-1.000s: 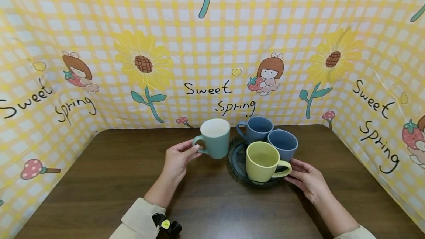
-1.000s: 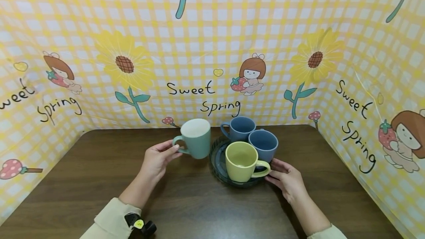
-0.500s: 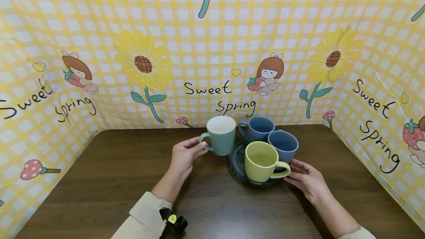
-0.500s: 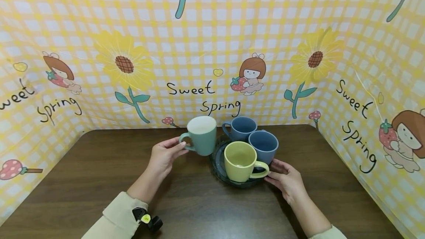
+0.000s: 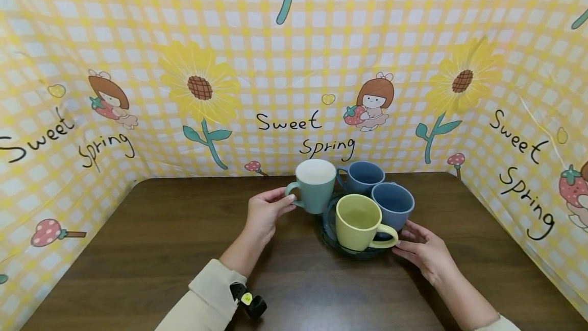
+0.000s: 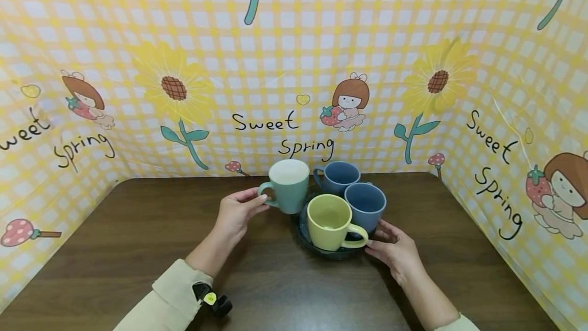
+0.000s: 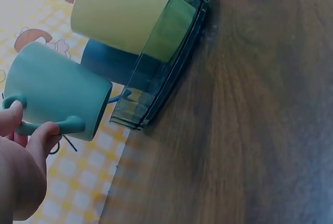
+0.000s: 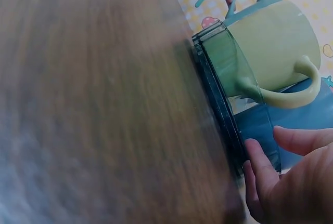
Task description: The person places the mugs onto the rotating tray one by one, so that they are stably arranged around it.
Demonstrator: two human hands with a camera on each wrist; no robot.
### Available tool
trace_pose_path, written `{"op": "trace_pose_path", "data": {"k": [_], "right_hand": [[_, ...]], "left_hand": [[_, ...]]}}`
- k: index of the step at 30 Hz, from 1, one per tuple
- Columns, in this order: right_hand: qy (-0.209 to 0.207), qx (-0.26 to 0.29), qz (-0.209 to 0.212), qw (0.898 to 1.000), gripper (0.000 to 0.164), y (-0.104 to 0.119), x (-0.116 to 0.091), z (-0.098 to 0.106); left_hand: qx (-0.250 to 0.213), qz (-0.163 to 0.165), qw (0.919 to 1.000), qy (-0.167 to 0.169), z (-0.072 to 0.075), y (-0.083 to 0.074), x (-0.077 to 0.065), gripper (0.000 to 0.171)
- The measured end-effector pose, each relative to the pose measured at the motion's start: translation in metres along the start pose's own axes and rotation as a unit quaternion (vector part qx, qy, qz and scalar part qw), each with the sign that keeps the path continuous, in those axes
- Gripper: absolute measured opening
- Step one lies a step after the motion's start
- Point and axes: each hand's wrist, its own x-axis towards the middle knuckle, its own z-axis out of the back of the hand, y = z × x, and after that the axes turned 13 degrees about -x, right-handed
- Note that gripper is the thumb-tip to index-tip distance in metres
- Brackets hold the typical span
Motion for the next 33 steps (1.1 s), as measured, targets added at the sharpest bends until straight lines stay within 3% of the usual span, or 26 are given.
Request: {"op": "trace_pose_path", "data": {"k": [23, 33], "right_hand": [[-0.033, 0.010, -0.008, 0.999, 0.076, 0.002, -0.005, -0.006], [-0.037, 0.003, -0.012, 0.999, 0.073, 0.004, -0.006, -0.009]], "left_hand": [[0.017, 0.025, 0.9995, 0.007, -0.022, 0.021, 0.001, 0.025], [0.050, 0.012, 0.9980, 0.037, -0.027, 0.028, -0.001, 0.022]]}}
